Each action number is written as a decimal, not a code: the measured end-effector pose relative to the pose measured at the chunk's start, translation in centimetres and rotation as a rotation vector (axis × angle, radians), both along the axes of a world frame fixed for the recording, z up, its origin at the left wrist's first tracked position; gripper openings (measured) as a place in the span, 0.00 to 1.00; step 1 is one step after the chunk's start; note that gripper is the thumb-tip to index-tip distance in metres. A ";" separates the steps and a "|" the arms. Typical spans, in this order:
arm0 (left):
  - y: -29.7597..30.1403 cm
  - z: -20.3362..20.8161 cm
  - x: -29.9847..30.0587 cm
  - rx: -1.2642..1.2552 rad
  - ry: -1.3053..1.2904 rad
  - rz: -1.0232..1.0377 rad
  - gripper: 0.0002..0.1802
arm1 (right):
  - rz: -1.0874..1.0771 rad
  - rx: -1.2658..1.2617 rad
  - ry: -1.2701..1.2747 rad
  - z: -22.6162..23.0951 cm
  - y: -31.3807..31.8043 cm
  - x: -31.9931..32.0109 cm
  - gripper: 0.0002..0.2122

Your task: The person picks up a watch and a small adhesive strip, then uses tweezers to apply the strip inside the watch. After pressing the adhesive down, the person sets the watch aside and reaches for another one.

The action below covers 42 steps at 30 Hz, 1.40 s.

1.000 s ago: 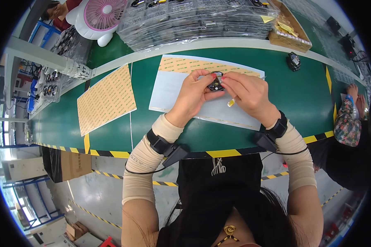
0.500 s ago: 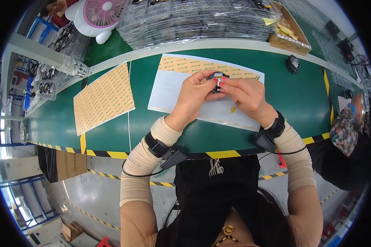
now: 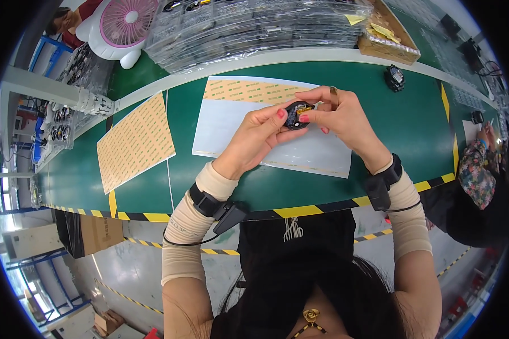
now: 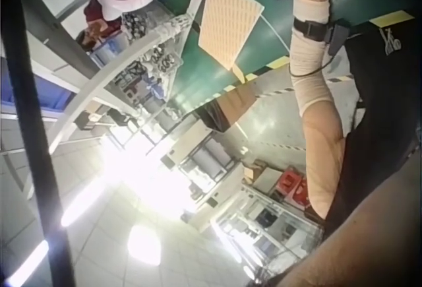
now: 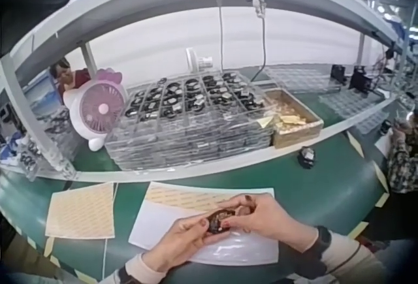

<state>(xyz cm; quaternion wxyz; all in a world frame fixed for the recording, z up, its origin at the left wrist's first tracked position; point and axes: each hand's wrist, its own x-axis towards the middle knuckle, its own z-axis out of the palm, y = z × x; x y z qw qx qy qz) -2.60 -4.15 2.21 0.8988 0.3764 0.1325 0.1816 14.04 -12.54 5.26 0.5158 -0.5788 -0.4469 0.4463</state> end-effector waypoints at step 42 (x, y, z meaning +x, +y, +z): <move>-1.0 -0.2 1.5 0.044 0.206 -0.006 0.22 | -0.682 0.011 -1.225 -2.7 -4.4 16.3 0.16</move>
